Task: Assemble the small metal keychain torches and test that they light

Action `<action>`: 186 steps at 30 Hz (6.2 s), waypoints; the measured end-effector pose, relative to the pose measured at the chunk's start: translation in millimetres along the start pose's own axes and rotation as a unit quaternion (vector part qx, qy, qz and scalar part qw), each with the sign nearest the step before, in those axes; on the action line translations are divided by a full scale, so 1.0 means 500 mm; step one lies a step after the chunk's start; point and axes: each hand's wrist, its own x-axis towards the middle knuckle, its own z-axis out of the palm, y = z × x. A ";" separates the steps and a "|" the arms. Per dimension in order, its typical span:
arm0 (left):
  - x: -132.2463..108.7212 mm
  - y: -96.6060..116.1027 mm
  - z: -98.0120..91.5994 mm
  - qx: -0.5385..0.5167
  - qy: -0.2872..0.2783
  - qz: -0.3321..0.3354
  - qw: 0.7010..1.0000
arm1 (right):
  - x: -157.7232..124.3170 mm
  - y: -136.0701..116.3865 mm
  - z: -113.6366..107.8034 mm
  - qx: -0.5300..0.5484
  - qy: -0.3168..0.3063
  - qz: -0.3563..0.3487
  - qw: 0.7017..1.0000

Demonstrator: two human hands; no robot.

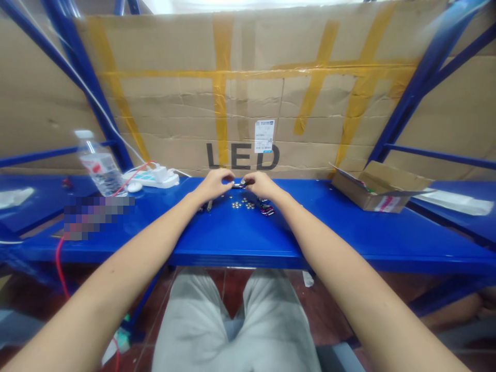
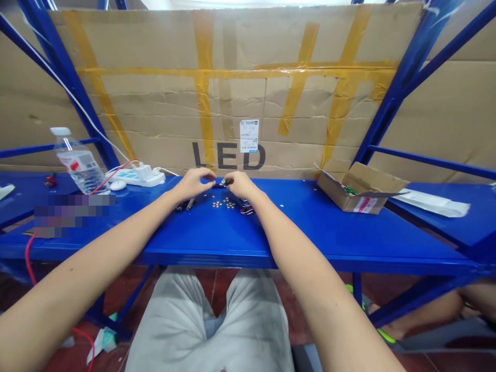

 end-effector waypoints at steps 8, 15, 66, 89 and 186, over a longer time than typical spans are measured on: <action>0.012 0.033 0.039 0.035 0.109 0.151 0.982 | 0.007 0.020 0.005 0.078 0.028 -0.029 0.996; 0.009 0.025 0.044 0.027 0.130 0.182 0.974 | 0.006 0.015 0.006 0.165 0.013 -0.047 0.985; 0.007 0.046 0.029 0.013 0.104 0.128 0.986 | 0.011 0.022 0.002 0.144 0.041 -0.047 0.988; -0.012 -0.026 0.016 -0.019 -0.185 -0.051 0.981 | 0.006 0.026 0.001 0.158 -0.014 0.043 0.986; 0.006 0.050 0.025 -0.095 0.042 -0.089 0.991 | 0.001 0.011 0.019 0.118 0.000 0.003 0.993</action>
